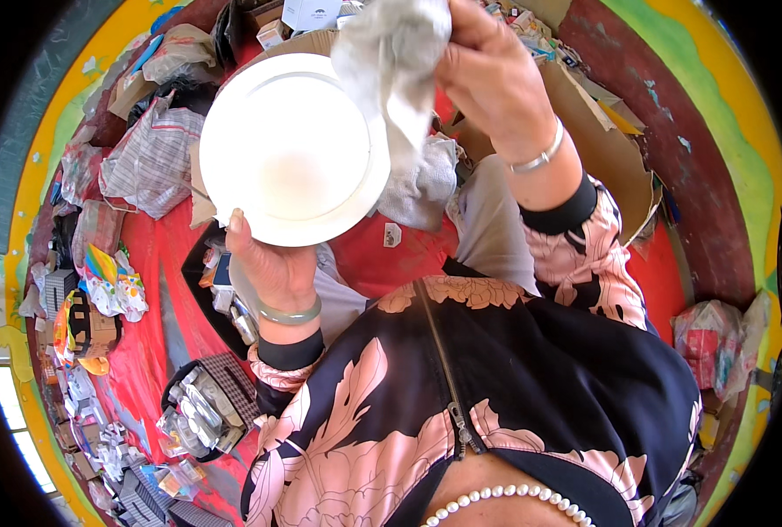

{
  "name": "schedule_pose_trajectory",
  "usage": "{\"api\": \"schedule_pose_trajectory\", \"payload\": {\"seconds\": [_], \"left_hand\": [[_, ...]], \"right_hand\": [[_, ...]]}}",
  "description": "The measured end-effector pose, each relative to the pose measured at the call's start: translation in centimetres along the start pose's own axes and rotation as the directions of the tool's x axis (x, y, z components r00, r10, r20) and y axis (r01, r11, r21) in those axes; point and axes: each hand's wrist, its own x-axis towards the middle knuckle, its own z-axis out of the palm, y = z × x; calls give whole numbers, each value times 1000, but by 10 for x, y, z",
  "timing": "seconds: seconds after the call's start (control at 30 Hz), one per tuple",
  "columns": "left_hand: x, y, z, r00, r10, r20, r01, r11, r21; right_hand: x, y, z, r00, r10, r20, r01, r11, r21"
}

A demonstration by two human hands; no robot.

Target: The person wipes the surface of a plate with a cloth, picks up a light fixture to wipe its exterior and internal rim, and places the items into a cardboard box.

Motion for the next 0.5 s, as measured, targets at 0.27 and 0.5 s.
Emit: {"api": "schedule_pose_trajectory", "payload": {"seconds": [0.27,0.5], "left_hand": [[-4,-5,5,1000,-2,20,2,1000,15],[-1,-1,8,994,109,4,-109,993,34]], "right_hand": [[10,53,0,846,-401,352,483,295,-825],[-37,52,21,863,-1,505,505,6,-863]]}}
